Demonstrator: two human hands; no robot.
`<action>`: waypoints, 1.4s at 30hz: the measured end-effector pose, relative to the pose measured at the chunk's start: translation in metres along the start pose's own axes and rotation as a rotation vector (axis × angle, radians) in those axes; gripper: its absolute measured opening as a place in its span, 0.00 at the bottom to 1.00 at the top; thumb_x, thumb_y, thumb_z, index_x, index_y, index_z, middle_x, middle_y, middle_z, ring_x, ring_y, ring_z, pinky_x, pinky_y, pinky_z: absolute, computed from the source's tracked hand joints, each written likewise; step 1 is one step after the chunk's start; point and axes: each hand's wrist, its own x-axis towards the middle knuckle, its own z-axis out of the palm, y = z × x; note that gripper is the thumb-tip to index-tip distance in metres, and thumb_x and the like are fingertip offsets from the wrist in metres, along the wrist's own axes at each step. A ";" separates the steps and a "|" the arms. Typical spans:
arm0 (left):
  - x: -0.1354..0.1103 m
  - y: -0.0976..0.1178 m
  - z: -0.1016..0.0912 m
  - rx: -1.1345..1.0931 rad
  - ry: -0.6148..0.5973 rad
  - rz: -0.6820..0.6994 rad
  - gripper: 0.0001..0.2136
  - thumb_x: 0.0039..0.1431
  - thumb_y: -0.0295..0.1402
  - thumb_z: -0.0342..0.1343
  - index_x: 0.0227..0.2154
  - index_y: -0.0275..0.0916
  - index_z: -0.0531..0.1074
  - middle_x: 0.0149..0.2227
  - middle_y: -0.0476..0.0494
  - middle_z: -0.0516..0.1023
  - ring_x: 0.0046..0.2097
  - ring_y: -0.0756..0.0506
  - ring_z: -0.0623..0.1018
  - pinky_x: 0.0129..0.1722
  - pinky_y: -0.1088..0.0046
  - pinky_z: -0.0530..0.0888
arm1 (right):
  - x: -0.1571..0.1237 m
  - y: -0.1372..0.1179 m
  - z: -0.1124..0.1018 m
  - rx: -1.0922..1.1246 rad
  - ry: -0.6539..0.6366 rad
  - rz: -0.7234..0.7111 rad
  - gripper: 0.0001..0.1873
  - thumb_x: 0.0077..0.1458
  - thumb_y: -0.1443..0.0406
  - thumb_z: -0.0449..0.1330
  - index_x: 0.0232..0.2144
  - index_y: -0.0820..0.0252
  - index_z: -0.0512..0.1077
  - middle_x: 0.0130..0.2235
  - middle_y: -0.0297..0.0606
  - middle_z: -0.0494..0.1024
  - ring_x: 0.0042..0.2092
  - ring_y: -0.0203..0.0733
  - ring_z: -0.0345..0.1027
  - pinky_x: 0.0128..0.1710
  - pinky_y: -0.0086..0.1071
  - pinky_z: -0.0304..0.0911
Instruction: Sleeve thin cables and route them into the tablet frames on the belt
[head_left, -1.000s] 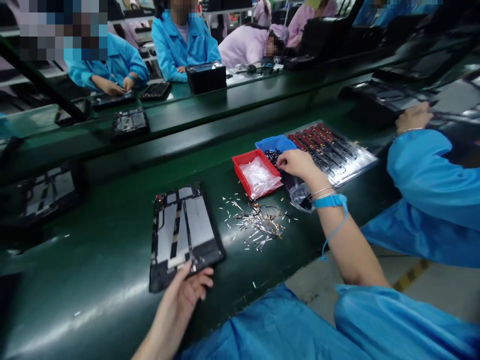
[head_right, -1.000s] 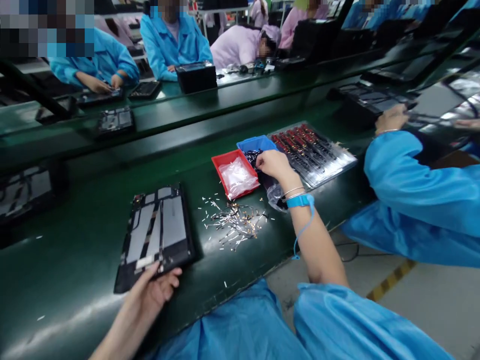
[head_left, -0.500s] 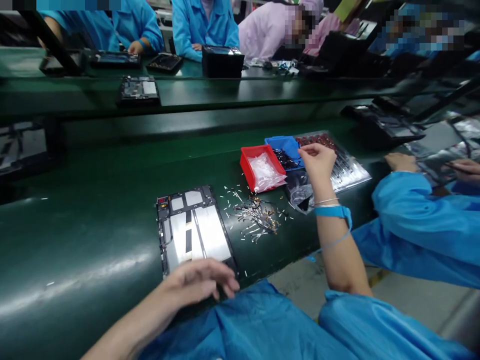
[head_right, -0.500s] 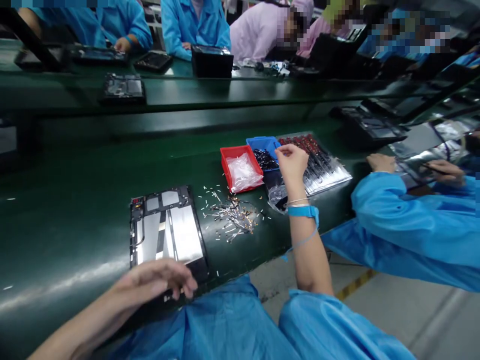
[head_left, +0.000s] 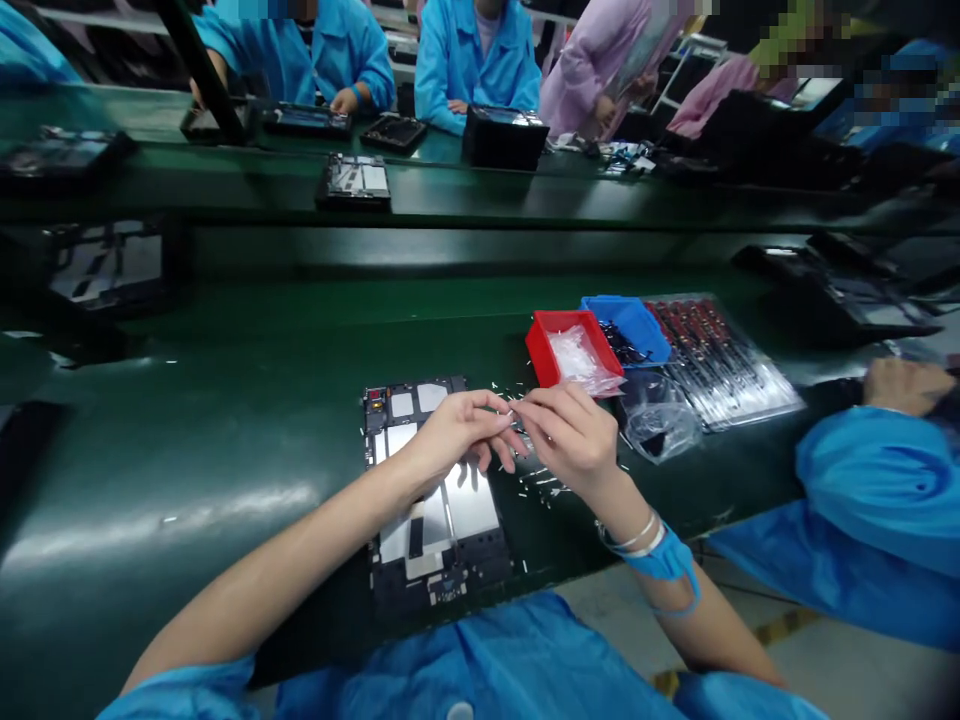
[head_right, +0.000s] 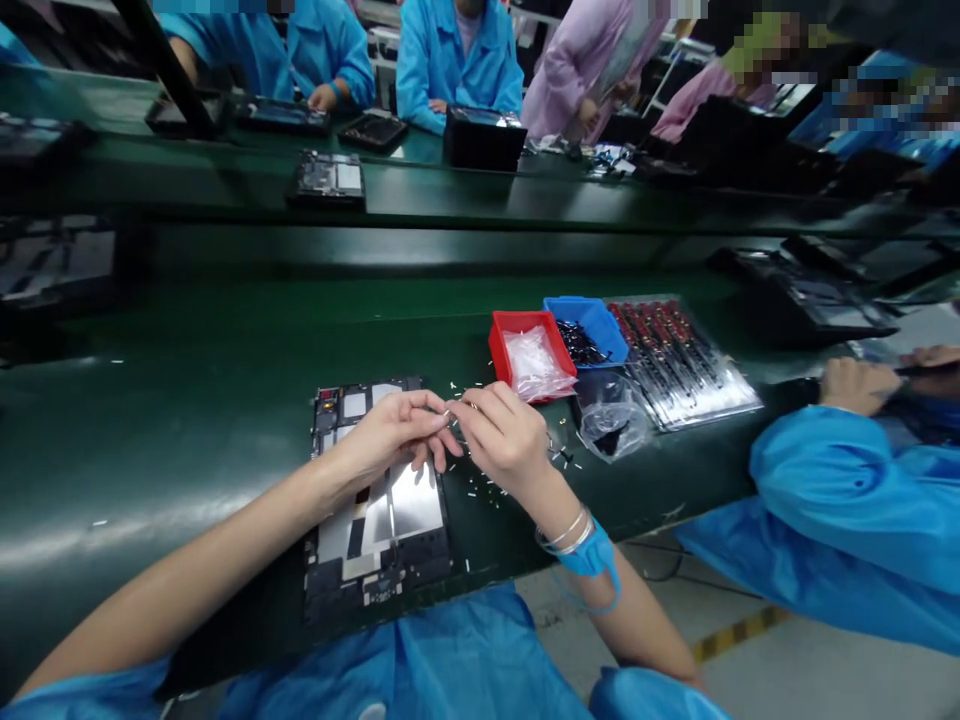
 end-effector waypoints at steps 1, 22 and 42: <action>-0.001 -0.001 -0.002 0.007 0.004 0.016 0.11 0.53 0.35 0.61 0.32 0.35 0.65 0.24 0.43 0.78 0.21 0.50 0.77 0.15 0.82 0.64 | 0.001 -0.001 0.001 0.032 0.001 0.036 0.08 0.54 0.76 0.58 0.34 0.62 0.74 0.30 0.41 0.78 0.32 0.39 0.69 0.29 0.33 0.68; -0.004 -0.007 -0.004 0.373 0.206 0.126 0.08 0.59 0.24 0.48 0.36 0.35 0.72 0.25 0.50 0.74 0.26 0.52 0.73 0.27 0.78 0.73 | 0.009 -0.013 0.011 -0.029 -0.173 0.177 0.07 0.53 0.73 0.58 0.32 0.64 0.77 0.32 0.41 0.81 0.31 0.40 0.73 0.30 0.33 0.70; 0.003 -0.012 -0.016 -0.011 0.126 -0.025 0.20 0.54 0.27 0.54 0.51 0.30 0.70 0.32 0.37 0.82 0.33 0.44 0.82 0.24 0.77 0.73 | 0.005 0.003 0.008 0.005 -0.122 0.275 0.07 0.55 0.71 0.59 0.34 0.58 0.76 0.31 0.39 0.80 0.33 0.40 0.71 0.32 0.34 0.69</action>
